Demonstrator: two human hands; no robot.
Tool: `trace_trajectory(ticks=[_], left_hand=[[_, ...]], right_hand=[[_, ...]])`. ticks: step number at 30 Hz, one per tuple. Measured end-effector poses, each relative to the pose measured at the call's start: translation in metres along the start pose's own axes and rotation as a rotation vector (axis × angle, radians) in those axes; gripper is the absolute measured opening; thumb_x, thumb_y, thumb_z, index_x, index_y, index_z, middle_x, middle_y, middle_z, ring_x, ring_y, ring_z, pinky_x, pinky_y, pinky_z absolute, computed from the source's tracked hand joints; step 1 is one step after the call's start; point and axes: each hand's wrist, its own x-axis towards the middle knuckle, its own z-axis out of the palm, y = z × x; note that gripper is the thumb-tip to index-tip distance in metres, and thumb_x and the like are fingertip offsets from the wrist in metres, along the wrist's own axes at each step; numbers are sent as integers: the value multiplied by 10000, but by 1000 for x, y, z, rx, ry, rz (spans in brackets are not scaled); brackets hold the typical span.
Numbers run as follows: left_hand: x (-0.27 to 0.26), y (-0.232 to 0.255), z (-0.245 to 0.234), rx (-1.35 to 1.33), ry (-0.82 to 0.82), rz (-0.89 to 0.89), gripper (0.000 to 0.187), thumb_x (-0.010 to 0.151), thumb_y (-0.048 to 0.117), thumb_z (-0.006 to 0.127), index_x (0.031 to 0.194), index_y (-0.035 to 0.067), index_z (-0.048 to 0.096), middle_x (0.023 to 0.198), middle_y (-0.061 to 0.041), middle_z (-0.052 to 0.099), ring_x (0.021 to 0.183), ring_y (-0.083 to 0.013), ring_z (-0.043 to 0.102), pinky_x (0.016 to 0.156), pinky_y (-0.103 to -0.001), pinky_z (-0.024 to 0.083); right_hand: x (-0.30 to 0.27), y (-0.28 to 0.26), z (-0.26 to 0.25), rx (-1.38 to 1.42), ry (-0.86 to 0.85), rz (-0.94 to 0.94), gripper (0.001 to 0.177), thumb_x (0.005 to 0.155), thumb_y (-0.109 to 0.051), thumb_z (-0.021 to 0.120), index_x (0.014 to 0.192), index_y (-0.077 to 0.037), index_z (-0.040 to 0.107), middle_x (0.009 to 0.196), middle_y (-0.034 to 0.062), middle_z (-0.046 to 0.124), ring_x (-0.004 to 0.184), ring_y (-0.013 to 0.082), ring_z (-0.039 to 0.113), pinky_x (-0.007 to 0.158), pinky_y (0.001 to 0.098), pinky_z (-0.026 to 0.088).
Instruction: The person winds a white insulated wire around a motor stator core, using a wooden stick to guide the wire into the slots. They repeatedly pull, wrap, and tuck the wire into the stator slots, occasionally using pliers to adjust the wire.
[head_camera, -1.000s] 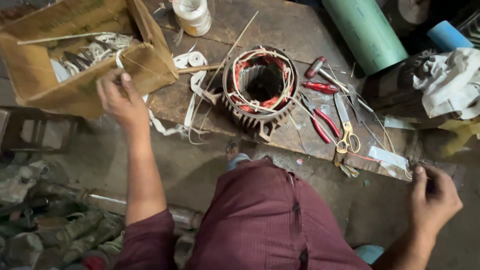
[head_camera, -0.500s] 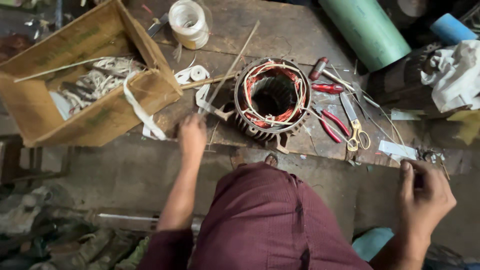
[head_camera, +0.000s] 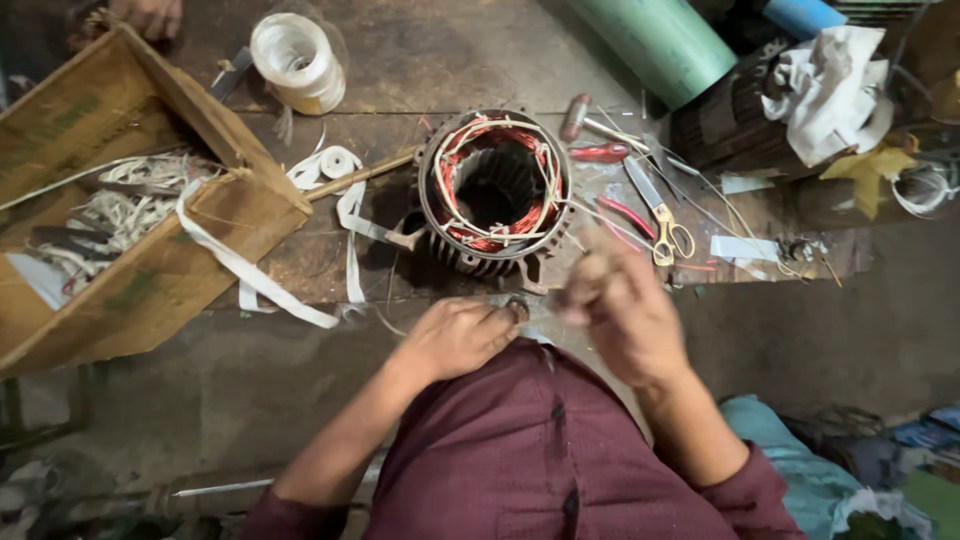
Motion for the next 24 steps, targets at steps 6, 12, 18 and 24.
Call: trace_trajectory(ticks=[6, 12, 18, 24], left_hand=[[8, 7, -13, -82, -266, -136, 257, 1020, 312, 613, 1109, 79, 673, 770, -151, 653, 742, -353, 669, 646, -475, 523], [46, 14, -31, -84, 226, 79, 364, 1008, 330, 672, 1266, 83, 606, 1142, -131, 661, 1072, -311, 675, 928, -417, 585], [109, 4, -45, 5, 274, -16, 335, 924, 30, 673, 1258, 45, 656, 1178, -117, 663, 1086, -304, 656, 934, -390, 569], [133, -21, -40, 23, 140, -26, 366, 864, -57, 629, 1211, 35, 697, 1142, -113, 680, 1103, -312, 638, 950, -400, 545]], right_hand=[[-48, -60, -47, -98, 516, -489, 244, 1264, -342, 513, 1394, -137, 537, 845, -26, 513, 660, 49, 471, 583, 242, 398], [-68, -72, -57, -1373, 661, -213, 279, 1262, -236, 420, 1462, -96, 556, 1014, 93, 601, 867, 200, 557, 796, 339, 482], [-40, -42, -31, -1603, 481, -130, 292, 1014, -153, 679, 1306, -145, 697, 980, 131, 680, 782, 289, 668, 710, 383, 534], [12, -26, -36, -1598, 407, -178, 183, 1007, -148, 699, 1184, -142, 740, 921, 112, 701, 761, 299, 673, 676, 397, 524]])
